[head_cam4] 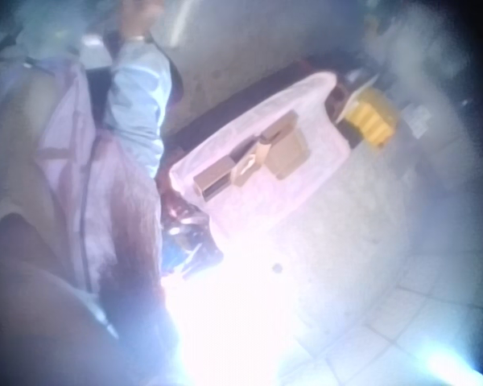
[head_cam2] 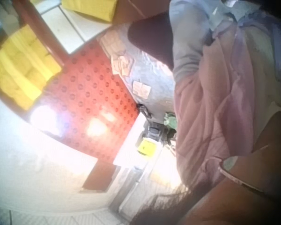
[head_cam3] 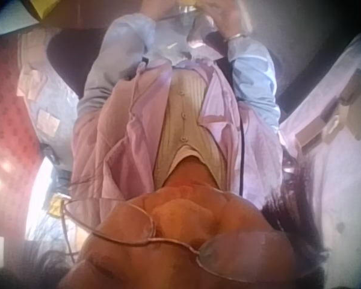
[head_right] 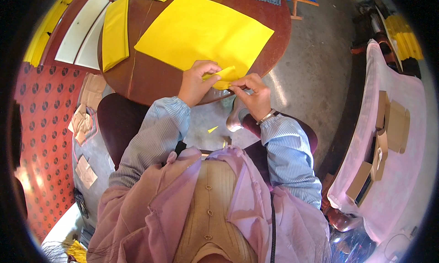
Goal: The person folds yellow paper sheets by hand on a round table, repeatedly folding each sheet in half and pressing the crease. They stack the folded sheets and continue the process with additional sheets from a nearby pile.
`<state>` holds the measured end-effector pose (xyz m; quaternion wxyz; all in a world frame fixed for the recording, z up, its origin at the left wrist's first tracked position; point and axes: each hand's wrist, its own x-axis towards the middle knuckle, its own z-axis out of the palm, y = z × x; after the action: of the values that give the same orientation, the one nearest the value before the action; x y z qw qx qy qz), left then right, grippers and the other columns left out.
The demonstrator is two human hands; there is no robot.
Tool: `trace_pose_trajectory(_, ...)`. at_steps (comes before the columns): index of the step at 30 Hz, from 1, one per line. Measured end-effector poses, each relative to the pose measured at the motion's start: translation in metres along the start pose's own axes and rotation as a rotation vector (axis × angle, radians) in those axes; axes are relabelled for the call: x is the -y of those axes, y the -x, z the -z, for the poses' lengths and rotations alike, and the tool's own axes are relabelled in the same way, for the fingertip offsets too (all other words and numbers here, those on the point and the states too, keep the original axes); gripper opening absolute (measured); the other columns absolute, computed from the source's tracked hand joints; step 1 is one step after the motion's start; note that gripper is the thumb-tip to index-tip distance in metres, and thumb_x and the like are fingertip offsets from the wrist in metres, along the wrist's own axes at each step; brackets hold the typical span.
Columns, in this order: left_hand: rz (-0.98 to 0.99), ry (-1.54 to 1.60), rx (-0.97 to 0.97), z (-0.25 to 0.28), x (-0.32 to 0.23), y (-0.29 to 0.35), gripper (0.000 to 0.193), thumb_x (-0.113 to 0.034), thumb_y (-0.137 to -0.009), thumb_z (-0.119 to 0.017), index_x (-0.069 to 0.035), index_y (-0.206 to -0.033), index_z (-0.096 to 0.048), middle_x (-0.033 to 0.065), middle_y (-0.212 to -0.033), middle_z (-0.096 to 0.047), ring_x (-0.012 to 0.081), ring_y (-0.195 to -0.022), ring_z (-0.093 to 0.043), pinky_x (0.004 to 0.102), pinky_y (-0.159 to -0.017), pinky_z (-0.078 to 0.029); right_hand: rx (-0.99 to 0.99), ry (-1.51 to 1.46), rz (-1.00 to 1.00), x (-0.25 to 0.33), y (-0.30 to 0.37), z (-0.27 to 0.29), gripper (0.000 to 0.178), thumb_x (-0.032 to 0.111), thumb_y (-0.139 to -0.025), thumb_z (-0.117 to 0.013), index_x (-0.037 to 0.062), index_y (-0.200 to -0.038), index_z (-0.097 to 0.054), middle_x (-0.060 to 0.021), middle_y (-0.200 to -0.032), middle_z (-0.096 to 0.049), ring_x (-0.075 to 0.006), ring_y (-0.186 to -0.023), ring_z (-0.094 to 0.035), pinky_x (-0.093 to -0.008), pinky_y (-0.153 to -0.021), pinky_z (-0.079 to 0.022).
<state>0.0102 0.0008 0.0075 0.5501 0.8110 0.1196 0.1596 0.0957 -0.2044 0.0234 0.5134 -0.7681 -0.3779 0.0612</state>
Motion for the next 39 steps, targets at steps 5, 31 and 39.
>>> trace_pose_trajectory(5,-0.065,0.012,0.033,0.001,0.001,-0.005,0.026,-0.005,-0.086,-0.079,-0.004,-0.111,-0.075,0.0134,-0.118,-0.073,0.0263,-0.108,-0.073,0.0364,-0.099,-0.056,0.003,0.003,-0.053,-0.004,-0.003,0.003,0.017,0.002,-0.085,-0.087,0.0014,-0.1,-0.079,-0.0063,-0.094,-0.072,-0.0153,-0.083,-0.07,-0.0289,-0.074,-0.056)
trace_pose_trajectory(31,-0.015,0.077,0.149,0.01,0.002,-0.003,0.026,-0.006,-0.087,-0.077,-0.006,-0.112,-0.078,0.0159,-0.123,-0.072,0.0302,-0.12,-0.069,0.0386,-0.102,-0.055,0.011,-0.024,-0.102,-0.004,0.002,0.004,0.017,0.006,-0.089,-0.085,0.0028,-0.105,-0.081,-0.0036,-0.095,-0.071,-0.0127,-0.084,-0.064,-0.0277,-0.074,-0.051)
trace_pose_trajectory(39,-0.114,-0.047,-0.015,-0.003,-0.001,-0.001,0.019,-0.012,-0.085,-0.08,-0.006,-0.104,-0.081,0.0186,-0.123,-0.072,0.03,-0.117,-0.07,0.0393,-0.099,-0.057,-0.01,-0.009,-0.168,-0.003,0.002,0.001,0.015,0.006,-0.088,-0.086,0.0037,-0.101,-0.079,-0.002,-0.093,-0.07,-0.0118,-0.084,-0.064,-0.0278,-0.073,-0.051)
